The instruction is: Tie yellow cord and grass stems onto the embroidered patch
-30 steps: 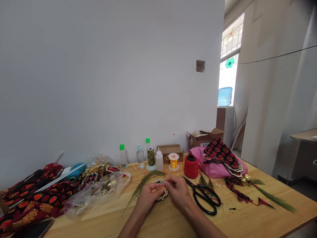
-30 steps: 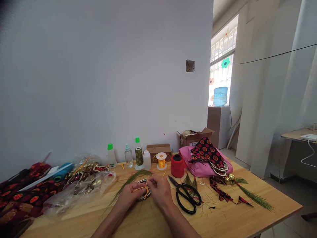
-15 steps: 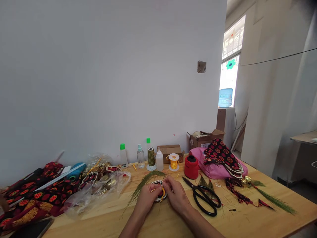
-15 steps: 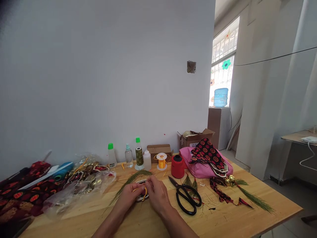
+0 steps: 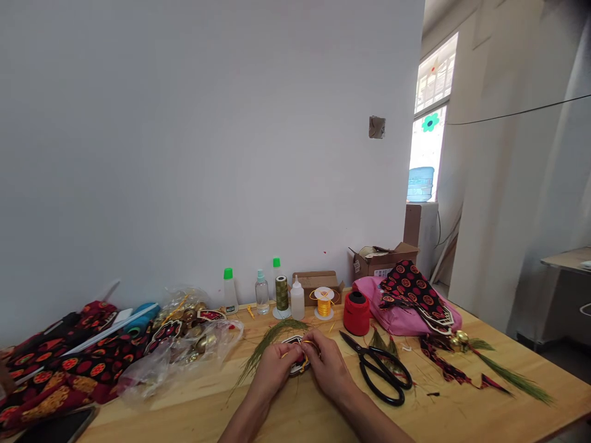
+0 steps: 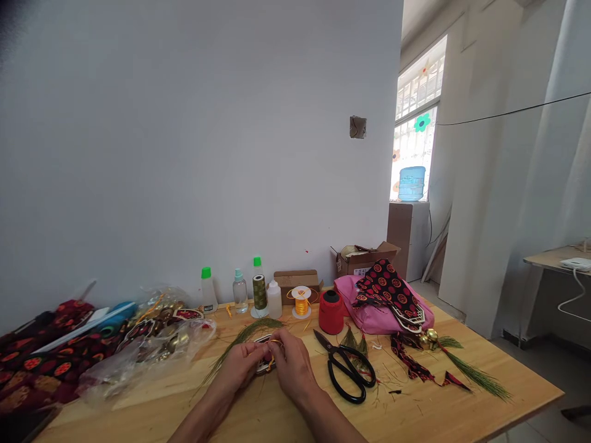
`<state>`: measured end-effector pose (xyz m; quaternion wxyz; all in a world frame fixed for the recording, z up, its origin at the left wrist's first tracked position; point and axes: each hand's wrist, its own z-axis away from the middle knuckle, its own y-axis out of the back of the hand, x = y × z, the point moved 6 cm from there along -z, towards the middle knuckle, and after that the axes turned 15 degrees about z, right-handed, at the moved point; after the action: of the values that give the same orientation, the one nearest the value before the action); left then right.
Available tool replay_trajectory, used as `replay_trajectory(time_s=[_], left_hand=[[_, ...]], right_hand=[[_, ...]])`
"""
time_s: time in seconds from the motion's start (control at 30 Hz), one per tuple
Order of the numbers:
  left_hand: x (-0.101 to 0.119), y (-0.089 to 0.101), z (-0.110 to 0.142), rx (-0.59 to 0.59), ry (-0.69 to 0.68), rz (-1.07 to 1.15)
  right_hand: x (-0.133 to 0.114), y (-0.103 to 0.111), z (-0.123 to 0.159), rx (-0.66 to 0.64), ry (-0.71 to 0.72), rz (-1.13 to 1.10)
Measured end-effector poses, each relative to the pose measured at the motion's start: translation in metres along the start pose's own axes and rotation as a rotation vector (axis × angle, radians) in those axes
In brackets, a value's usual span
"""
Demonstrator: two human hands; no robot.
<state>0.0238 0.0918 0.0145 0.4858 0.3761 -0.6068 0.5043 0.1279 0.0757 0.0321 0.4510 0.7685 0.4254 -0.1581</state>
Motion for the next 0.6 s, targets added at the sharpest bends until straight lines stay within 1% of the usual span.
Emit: replay_trajectory(time_s=[0.13, 0.23, 0.3, 0.47, 0.6], left_hand=[[-0.001, -0.005, 0.003, -0.011, 0.094, 0.104], [0.001, -0.01, 0.005, -0.036, 0.111, 0.179], [0.001, -0.011, 0.005, -0.031, 0.108, 0.21], [-0.003, -0.009, 0.004, -0.005, 0.126, 0.217], [-0.003, -0.007, 0.008, 0.02, 0.156, 0.227]], right_hand=[[0.003, -0.001, -0.001, 0.014, -0.01, -0.021], [0.004, 0.0, -0.002, 0.035, -0.006, -0.001], [0.004, 0.002, -0.002, 0.052, 0.005, 0.025], [0.0, 0.006, -0.002, 0.064, 0.049, 0.068], [-0.007, 0.006, -0.001, 0.036, 0.108, 0.087]])
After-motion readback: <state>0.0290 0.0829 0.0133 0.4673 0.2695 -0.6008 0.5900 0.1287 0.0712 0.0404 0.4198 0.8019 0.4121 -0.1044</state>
